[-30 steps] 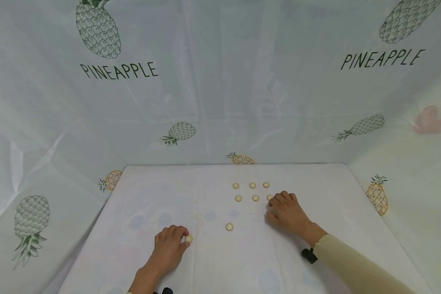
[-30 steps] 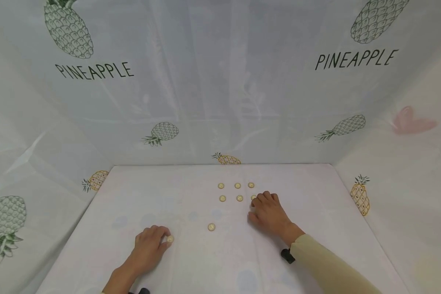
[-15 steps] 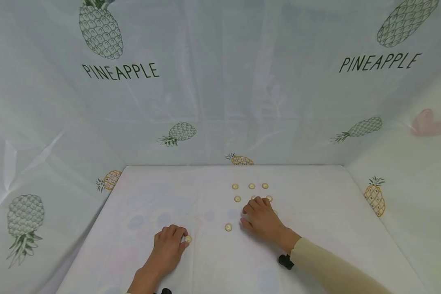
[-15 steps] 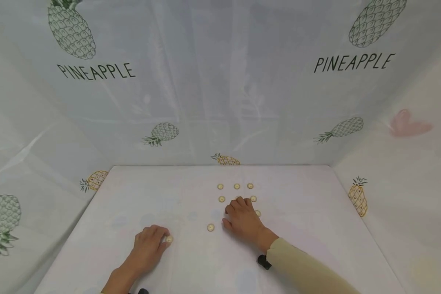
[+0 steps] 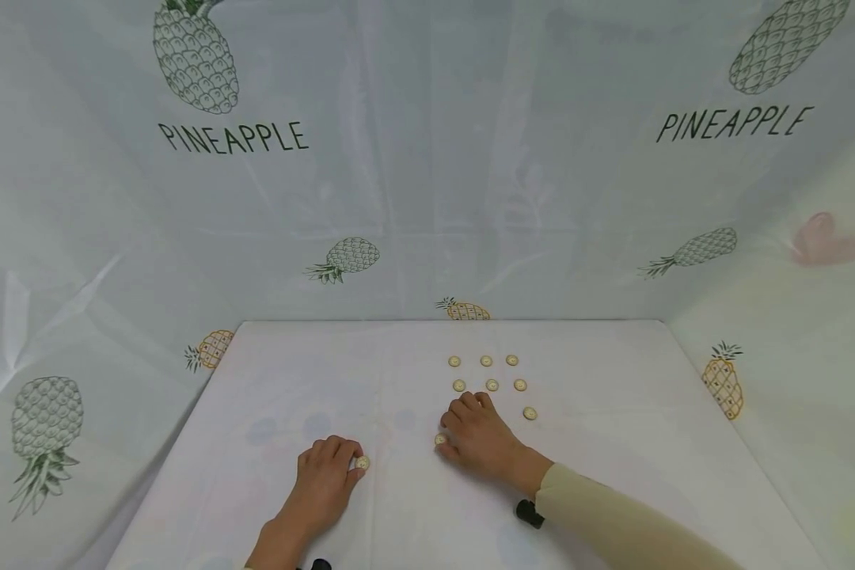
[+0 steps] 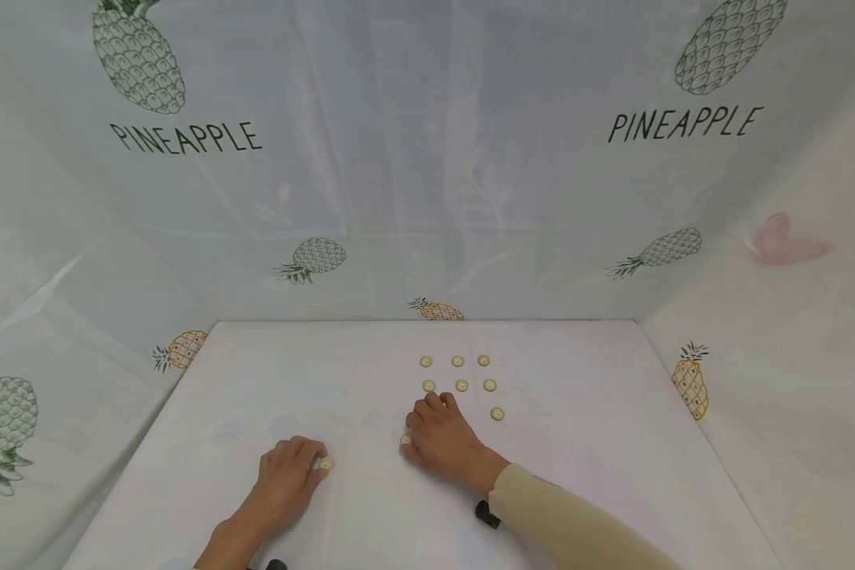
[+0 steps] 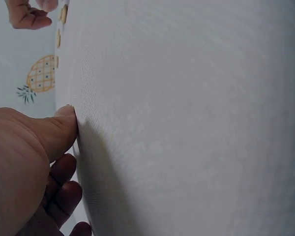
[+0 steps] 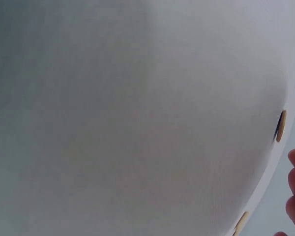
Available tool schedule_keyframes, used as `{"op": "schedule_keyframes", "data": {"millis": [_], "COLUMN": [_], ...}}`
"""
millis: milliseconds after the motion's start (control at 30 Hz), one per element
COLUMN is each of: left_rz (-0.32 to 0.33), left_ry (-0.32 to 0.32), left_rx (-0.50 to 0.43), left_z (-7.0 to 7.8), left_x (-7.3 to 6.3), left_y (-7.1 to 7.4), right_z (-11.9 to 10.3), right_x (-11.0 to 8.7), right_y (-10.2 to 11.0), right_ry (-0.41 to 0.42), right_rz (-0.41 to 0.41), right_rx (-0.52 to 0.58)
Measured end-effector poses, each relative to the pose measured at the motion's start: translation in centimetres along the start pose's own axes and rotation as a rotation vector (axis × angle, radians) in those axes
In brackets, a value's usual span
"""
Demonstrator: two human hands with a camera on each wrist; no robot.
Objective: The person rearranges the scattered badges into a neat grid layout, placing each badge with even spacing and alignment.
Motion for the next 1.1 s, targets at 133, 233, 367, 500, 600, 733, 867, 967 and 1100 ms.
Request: {"op": "schedule_keyframes", "data": {"millis": [133,233,367,500,600,733,867,967,1100], "left_rz": [0.002,0.008,0.015,0.013,0.014,0.015,0.019,0.022,0.024], "left_ry": [0.000,-0.007,-0.011,-0.002,0.006,0.014,0.014,0.015,0.017], "left_rx": [-0.008,-0.006,-0.003,-0.005,-0.005,-0.007,-0.008,-0.008,-0.014], "left_z": [-0.04,-0.05,-0.07,-0.05,-0.05,-0.01,0.00,-0.03,-0.05], "left_x": [-0.07,-0.11,-0.15,-0.13,-0.06,0.03,0.07,0.08,0.11], "left_y": [0.05,0.02,0.00,0.01,0.01,0.00,-0.03,-0.07,-0.06], "right_z": [-0.35,-0.38,-0.36,-0.41,-0.43,-0.36,-0.08,0.14,0.24], "right_x": [0.01,-0.09,-0.19,-0.24,-0.26,-0.27,-0.26,-0.29,-0.32], "right_y": [-0.16,-0.35,-0.54,-0.53,-0.52,-0.57,-0.56,-0.53,-0.49], "right_ry": [0.020,0.024,0.031,0.045,0.056,0.057,0.030,0.017,0.023], "right_rz": [-0.001,-0.010,-0.024,-0.018,-0.001,-0.009,-0.046,-0.055,-0.052], "right_rx": [-0.032,-0.049,-0.060,-0.063,-0.049,-0.013,0.020,0.031,0.034]}}
Point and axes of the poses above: each hand's wrist, its own x-axis towards the middle knuckle, its own y-axis out of the back of the hand, z = x × y, the point moved 5 cm from there along x, towards the middle knuckle, and after that the axes turned 7 degrees about z, right-handed, at the moved point
